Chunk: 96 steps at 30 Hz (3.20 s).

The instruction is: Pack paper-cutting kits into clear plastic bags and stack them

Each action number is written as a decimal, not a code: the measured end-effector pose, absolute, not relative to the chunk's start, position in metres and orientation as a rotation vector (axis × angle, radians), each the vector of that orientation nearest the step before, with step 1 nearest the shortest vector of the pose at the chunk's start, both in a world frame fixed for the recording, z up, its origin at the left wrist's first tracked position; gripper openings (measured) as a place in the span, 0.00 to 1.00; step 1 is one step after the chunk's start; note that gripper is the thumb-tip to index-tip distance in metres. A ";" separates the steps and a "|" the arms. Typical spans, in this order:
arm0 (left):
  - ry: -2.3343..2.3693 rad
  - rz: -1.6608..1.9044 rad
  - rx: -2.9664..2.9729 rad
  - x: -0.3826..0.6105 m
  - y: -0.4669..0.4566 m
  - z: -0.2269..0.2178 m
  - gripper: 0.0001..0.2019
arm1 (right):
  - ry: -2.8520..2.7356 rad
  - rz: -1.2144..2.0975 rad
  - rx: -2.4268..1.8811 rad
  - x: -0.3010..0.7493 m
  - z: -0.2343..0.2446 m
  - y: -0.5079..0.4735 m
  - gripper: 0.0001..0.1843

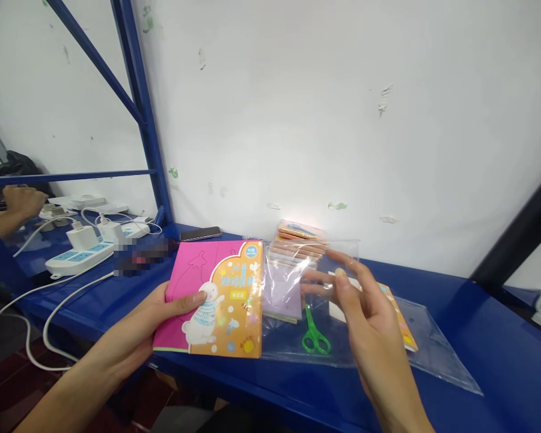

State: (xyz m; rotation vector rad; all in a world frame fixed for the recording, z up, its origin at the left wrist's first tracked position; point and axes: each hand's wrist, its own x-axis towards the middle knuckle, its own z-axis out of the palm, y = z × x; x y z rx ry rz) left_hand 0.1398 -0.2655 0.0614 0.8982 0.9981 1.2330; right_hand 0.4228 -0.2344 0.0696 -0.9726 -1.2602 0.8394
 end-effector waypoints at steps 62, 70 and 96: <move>0.955 1.174 0.955 0.139 -0.264 0.059 0.30 | -1.344 1.002 -0.746 0.452 0.051 -0.231 0.15; 0.953 1.164 0.945 0.140 -0.266 0.061 0.31 | -1.295 1.040 -0.731 0.449 0.050 -0.236 0.15; 1.010 1.224 1.023 0.147 -0.269 0.069 0.28 | -1.309 1.073 -0.958 0.433 0.071 -0.236 0.23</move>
